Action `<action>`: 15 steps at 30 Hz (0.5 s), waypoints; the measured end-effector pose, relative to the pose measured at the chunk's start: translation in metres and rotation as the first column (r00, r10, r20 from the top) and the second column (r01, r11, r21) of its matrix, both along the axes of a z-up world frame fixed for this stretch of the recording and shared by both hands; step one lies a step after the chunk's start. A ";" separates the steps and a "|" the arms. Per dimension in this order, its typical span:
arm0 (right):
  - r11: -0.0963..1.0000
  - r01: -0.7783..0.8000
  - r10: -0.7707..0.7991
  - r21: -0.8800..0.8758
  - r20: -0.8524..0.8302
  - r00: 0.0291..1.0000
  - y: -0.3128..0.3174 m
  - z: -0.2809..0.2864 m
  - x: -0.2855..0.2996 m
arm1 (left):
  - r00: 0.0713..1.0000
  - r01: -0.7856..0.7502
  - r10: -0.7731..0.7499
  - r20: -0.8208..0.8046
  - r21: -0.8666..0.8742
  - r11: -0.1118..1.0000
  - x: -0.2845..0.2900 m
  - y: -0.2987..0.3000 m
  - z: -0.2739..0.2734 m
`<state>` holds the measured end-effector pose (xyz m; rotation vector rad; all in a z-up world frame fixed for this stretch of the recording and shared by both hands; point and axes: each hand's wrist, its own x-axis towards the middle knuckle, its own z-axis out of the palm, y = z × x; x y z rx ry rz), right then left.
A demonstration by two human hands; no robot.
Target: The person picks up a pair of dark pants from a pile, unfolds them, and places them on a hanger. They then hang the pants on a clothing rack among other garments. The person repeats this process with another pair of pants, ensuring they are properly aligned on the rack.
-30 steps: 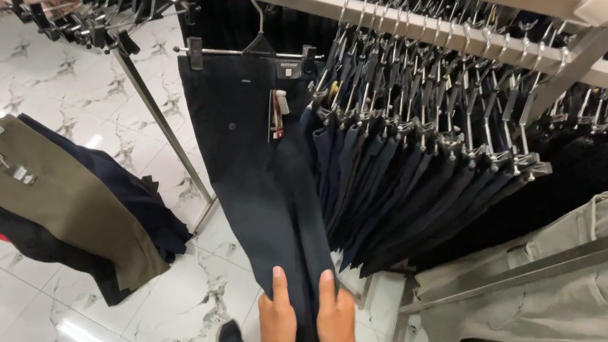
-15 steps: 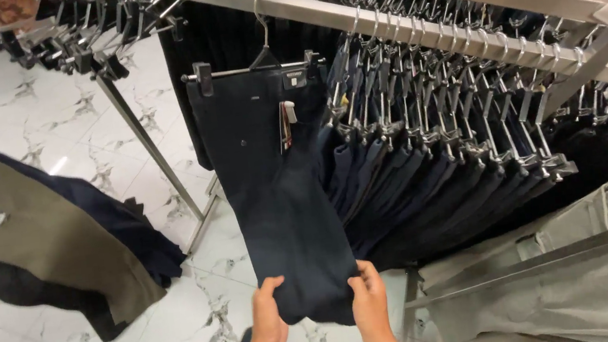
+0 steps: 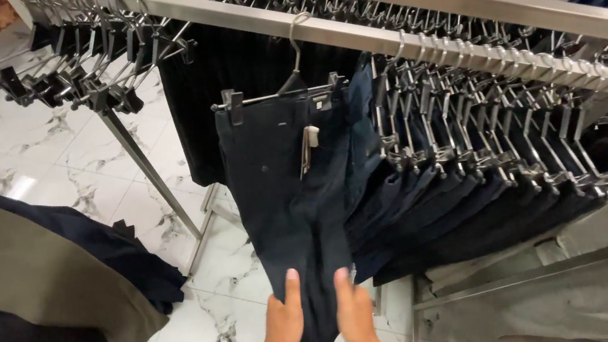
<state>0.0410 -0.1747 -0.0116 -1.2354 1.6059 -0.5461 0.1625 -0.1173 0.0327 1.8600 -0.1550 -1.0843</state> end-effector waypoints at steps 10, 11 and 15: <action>0.970 -0.069 0.076 -0.235 0.021 0.997 -0.015 -0.027 0.015 | 0.999 -0.003 0.000 -0.052 -0.076 0.997 0.088 -0.003 -0.026; 0.988 0.006 0.002 -0.154 0.050 0.999 -0.017 -0.021 0.022 | 0.975 -0.104 0.071 -0.210 -0.154 0.983 0.093 -0.005 -0.028; 0.942 0.295 -0.323 0.160 0.193 0.927 -0.013 0.047 0.066 | 0.780 -0.455 0.197 -0.595 -0.322 0.830 0.095 -0.020 -0.081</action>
